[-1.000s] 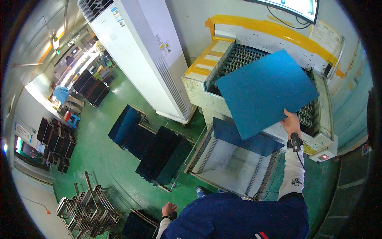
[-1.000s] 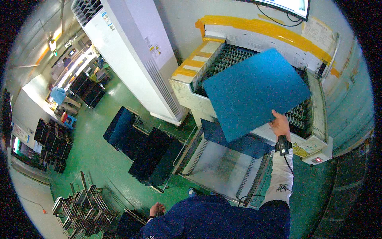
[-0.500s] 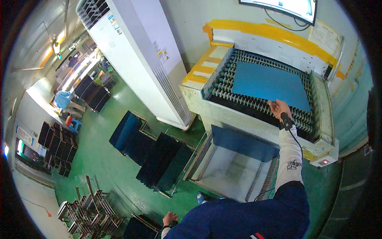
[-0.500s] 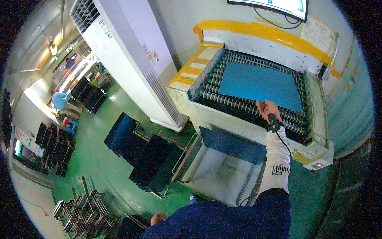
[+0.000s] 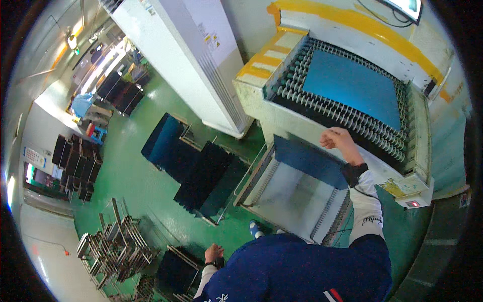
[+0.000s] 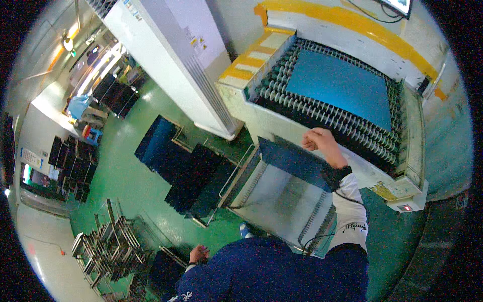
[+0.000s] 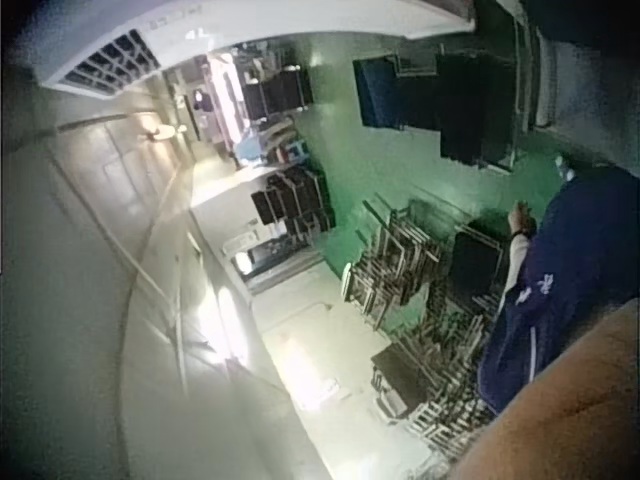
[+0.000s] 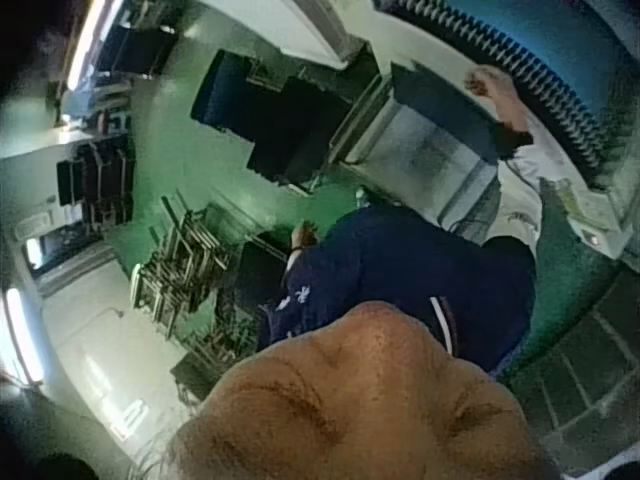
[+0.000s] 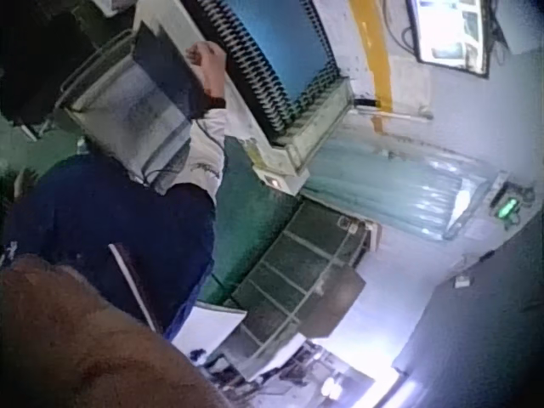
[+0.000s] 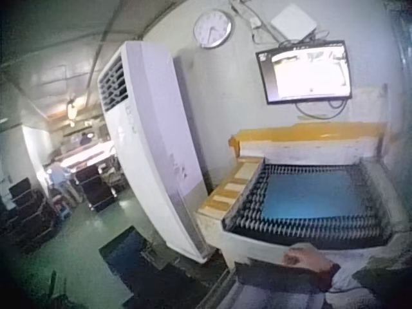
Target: Loading blue sheets into an industrial machine for processing and operating machine controls.
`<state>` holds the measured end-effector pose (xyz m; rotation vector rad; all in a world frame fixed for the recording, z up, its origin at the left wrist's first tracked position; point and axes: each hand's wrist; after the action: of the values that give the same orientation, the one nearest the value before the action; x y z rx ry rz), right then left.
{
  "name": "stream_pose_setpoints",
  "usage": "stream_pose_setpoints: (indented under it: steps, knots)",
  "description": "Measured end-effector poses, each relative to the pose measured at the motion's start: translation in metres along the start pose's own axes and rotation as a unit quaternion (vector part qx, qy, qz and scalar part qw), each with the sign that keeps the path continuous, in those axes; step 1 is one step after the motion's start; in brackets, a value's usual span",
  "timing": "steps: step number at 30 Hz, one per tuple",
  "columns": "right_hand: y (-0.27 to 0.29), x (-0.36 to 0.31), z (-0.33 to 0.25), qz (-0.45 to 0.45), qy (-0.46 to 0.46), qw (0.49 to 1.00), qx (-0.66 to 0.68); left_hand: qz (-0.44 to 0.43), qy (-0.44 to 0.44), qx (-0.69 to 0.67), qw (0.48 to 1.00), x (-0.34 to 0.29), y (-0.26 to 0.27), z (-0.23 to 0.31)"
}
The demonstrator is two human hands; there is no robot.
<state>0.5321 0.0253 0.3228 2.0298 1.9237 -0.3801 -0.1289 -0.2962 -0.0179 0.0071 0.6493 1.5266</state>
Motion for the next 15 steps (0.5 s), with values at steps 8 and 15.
stream_pose_setpoints:
  steps: [8,15]
  knots:
    - [-0.035,0.018,0.119,0.241,0.151,0.841,-0.459,0.134,0.222,-0.373,0.891,-0.004,-0.013,0.063]
    - [-0.047,0.026,0.119,0.272,0.126,0.822,-0.485,0.145,0.206,-0.388,0.886,-0.014,-0.015,0.023]
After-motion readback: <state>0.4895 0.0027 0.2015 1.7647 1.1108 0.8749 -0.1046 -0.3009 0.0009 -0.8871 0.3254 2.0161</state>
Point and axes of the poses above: each hand's wrist, its own x-axis towards the middle knuckle, its own y-axis out of the back of the hand, z = x × y, and after that the axes turned 11 degrees about -y, right-handed
